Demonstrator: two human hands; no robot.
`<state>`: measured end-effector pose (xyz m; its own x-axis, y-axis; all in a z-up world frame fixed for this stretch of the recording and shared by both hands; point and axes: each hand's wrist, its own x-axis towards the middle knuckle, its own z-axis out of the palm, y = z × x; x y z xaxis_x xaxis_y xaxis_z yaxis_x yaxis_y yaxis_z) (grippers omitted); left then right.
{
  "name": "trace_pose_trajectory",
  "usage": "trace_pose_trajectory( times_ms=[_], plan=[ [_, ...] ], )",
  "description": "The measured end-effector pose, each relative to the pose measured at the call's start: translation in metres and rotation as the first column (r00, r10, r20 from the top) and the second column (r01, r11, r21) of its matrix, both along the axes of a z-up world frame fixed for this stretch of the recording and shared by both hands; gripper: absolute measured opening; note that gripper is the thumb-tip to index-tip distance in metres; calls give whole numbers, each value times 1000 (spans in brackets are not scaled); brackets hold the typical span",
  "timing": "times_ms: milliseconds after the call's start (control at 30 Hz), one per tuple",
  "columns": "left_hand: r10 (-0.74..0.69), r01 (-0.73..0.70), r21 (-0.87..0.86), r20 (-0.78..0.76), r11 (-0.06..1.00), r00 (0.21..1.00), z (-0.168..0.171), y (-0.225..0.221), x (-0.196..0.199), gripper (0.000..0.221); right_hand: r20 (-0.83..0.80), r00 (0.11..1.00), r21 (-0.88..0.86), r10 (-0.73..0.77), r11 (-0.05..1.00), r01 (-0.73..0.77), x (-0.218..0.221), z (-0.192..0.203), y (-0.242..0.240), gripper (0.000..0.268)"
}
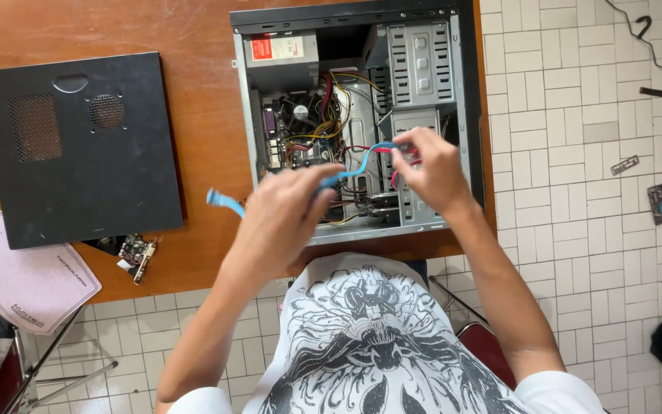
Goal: The person is working on the internal components of a desktop computer, connecting cables and using a screwdriver.
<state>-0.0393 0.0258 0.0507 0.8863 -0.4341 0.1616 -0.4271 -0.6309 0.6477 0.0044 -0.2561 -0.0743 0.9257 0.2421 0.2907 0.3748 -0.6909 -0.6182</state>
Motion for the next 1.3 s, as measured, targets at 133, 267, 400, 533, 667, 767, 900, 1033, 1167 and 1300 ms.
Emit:
trace_pose_trajectory(
  times_ms=[133,267,400,533,667,767,900,1033,1167,1300],
  plan=[
    [-143,17,-352,-335,936,931,-1,-30,-20,50,-144,985,-266,96,955,-132,-8,-29,19,12],
    [-259,-33,-548,-447,836,856,-47,-60,-36,48,-385,921,-377,67,899,-223,-6,-98,34,19],
    [-212,-135,-509,-565,850,797,-76,-86,-51,58,-430,900,-375,-77,921,-101,9,-150,46,7],
    [-217,-202,-517,-637,832,740,-65,-91,-61,65,-458,886,-203,-75,979,-22,27,-183,55,10],
    [-264,-160,-501,-669,850,694,-57,-92,-73,68,-524,842,-1,-128,989,150,27,-162,68,13],
    [-288,-117,-487,-675,865,680,-52,-94,-75,65,-594,777,24,-209,961,276,37,-179,67,18],
    [-290,-84,-472,-661,877,692,-52,-98,-72,61,-629,743,91,-227,928,360,43,-194,64,20],
    [-295,-68,-475,-646,877,704,-57,-103,-68,58,-642,743,145,-189,922,360,43,-202,57,19],
    [-296,-58,-466,-648,883,702,-48,-102,-65,55,-669,722,144,-180,921,363,40,-201,59,18],
    [-290,-67,-458,-662,887,691,-53,-102,-65,51,-665,725,136,-181,924,356,40,-203,60,17]
  ],
)
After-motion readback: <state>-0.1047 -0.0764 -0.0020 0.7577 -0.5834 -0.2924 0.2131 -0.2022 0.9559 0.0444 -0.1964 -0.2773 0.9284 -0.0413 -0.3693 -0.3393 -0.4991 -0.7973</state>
